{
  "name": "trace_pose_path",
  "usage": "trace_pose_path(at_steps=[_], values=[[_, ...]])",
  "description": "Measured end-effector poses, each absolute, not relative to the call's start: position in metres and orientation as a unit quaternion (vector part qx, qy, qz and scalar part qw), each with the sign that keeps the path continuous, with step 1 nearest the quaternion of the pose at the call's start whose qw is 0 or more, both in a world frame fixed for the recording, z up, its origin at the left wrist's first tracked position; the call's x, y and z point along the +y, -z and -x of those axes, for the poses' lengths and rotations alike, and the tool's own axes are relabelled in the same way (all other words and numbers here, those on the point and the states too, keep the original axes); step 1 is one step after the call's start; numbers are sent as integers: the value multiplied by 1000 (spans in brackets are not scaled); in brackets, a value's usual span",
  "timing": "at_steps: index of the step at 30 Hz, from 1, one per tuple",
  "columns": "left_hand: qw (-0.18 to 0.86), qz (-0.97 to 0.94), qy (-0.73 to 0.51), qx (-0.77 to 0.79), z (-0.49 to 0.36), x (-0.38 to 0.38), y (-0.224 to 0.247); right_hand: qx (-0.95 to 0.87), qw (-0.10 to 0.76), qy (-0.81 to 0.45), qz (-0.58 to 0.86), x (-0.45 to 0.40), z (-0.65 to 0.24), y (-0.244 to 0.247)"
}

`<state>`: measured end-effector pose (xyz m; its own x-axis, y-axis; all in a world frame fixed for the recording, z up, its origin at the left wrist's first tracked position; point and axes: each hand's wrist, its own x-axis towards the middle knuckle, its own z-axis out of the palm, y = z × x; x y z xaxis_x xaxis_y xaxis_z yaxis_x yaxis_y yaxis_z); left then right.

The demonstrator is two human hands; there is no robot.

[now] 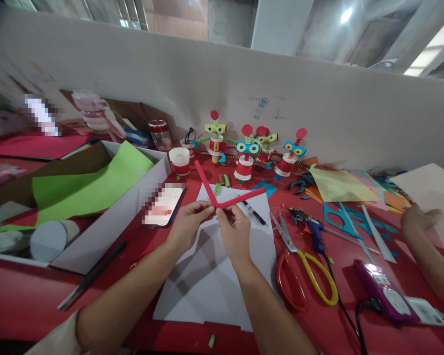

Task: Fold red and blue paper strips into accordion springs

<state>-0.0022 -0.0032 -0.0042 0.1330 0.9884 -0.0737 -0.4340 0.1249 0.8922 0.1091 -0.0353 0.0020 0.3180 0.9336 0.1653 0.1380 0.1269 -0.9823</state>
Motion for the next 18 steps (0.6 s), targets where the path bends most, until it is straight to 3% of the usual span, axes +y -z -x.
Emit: trace_pose_path(at_steps=[11, 18], values=[[667, -333, -570, 346, -1, -5, 5, -387, 627, -435, 517, -30, -109, 2], [695, -335, -545, 328, -2, -10, -3, -459, 607, -346, 549, -30, -113, 1]])
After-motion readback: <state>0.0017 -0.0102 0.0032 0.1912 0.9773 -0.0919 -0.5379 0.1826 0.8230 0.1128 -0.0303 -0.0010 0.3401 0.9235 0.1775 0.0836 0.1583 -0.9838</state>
